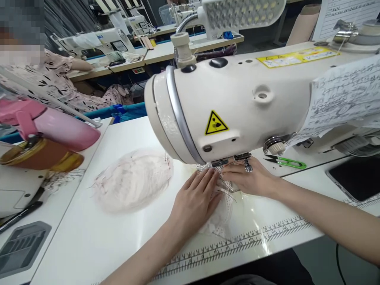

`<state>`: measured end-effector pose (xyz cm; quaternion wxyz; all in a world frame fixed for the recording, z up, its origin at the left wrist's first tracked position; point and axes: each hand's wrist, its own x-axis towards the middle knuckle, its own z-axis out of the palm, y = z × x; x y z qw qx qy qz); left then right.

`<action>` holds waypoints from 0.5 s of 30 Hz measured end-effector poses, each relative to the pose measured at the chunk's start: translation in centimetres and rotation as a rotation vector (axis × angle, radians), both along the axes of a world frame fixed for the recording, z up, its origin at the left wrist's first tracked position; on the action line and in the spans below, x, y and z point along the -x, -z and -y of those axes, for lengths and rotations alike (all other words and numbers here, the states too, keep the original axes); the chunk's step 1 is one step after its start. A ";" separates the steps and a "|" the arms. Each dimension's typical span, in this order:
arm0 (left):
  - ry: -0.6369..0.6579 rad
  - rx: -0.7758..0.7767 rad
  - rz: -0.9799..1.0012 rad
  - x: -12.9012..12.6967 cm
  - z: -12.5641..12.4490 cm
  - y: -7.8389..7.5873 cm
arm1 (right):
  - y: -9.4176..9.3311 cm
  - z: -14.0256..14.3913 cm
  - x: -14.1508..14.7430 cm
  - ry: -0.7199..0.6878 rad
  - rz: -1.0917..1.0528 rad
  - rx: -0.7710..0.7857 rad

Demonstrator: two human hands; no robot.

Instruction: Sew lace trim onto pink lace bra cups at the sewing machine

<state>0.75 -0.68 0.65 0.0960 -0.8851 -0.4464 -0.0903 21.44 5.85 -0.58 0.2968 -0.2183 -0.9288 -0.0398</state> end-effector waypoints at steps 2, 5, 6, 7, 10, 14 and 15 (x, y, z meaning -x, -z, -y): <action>0.013 0.001 -0.012 0.2 -0.7 0.1 | -0.1 0.0 0.0 0.019 -0.023 0.002; 0.021 0.022 -0.007 0.5 -1.6 0.2 | -0.1 0.0 0.0 0.038 -0.010 0.036; 0.023 0.025 0.004 0.6 -1.7 0.2 | -0.1 0.0 0.0 0.041 -0.002 0.050; 0.026 0.025 0.018 0.6 -1.8 0.2 | -0.1 0.1 0.0 0.044 0.009 0.064; 0.028 0.017 0.050 0.6 -1.9 0.3 | -0.1 0.2 0.0 0.057 0.040 0.096; 0.008 0.009 0.054 0.6 -1.8 0.4 | 0.1 0.4 0.0 0.081 0.078 0.127; 0.006 0.005 0.052 0.6 -1.8 0.4 | 0.1 0.4 0.0 0.084 0.082 0.128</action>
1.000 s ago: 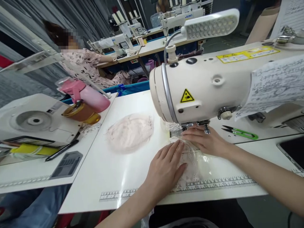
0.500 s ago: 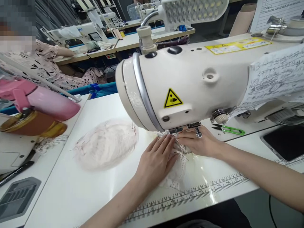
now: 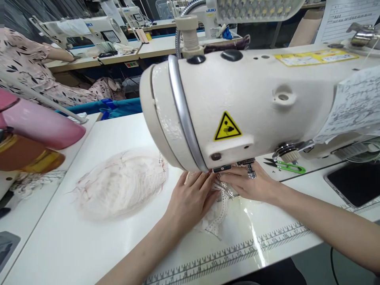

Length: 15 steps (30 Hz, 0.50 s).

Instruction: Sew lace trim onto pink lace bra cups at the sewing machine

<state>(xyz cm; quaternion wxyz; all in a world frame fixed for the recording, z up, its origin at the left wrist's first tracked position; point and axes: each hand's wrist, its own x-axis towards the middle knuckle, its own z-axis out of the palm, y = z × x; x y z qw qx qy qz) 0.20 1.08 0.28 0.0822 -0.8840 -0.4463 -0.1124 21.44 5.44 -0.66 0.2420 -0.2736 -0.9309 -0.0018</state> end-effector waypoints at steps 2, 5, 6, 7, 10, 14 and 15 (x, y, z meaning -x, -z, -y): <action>-0.002 -0.008 -0.002 0.0 0.0 0.0 | 0.0 0.0 0.0 -0.006 -0.004 -0.013; 0.003 -0.018 -0.001 0.0 0.0 0.0 | -0.1 -0.2 0.1 -0.017 -0.032 -0.039; 0.005 -0.019 -0.003 0.0 0.0 0.0 | -0.1 -0.2 0.1 -0.021 -0.042 -0.046; 0.007 -0.019 -0.005 0.0 0.0 0.0 | -0.1 -0.3 0.1 -0.025 -0.053 -0.052; 0.006 -0.015 -0.013 0.0 0.0 0.0 | -0.1 -0.4 0.2 -0.040 -0.092 -0.079; 0.001 -0.013 -0.028 0.2 -0.1 0.1 | -0.1 -0.5 0.2 -0.042 -0.117 -0.093; -0.001 -0.011 -0.034 0.2 -0.1 0.1 | -0.1 -0.5 0.2 -0.040 -0.114 -0.084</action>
